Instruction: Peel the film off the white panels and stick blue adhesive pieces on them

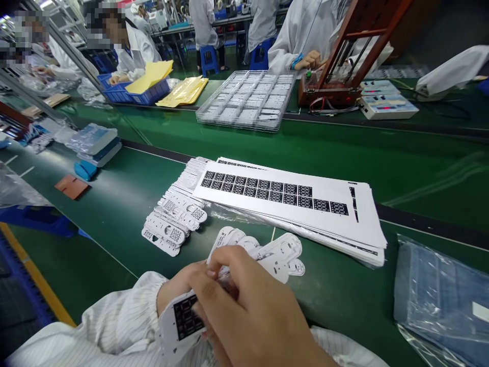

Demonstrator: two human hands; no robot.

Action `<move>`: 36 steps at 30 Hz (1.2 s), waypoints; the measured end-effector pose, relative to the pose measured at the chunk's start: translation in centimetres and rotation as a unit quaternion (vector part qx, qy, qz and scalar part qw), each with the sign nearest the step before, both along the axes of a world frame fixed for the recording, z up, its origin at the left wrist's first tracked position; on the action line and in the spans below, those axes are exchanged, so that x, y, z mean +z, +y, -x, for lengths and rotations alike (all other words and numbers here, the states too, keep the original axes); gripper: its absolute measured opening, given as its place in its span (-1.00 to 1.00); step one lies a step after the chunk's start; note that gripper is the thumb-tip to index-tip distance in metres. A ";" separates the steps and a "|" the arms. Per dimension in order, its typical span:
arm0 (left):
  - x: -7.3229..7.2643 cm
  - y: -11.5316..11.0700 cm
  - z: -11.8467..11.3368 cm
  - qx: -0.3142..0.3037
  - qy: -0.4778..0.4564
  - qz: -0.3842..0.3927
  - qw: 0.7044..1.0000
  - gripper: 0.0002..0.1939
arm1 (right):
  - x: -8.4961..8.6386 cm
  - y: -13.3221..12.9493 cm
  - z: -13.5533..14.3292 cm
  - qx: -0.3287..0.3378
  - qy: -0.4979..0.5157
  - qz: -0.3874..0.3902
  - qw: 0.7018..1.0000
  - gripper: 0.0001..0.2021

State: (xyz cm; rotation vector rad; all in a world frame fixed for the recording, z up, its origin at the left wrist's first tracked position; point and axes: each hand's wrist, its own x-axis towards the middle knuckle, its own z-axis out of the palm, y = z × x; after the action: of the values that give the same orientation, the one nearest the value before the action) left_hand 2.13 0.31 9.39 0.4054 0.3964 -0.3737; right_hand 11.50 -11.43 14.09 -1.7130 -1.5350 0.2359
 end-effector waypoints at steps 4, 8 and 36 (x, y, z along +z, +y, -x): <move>-0.8 -0.2 0.5 0.050 -0.003 -0.013 0.999 -0.83 | -0.2 -0.2 -0.8 0.046 -0.061 0.013 0.997 -0.83; -2.5 0.7 1.6 0.098 0.007 -0.047 0.994 -0.72 | -0.6 -1.4 -3.0 0.077 -0.045 0.097 0.991 -0.85; -3.8 0.1 2.0 0.112 -0.231 0.137 0.957 -0.39 | -12.9 2.2 -17.3 -0.416 -0.146 0.098 0.892 -0.43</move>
State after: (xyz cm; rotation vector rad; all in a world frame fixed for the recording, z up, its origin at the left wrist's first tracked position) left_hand 0.10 0.38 5.62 0.1637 -0.0691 -0.1004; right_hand 28.78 -9.28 1.15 -2.4891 -0.8464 -0.3371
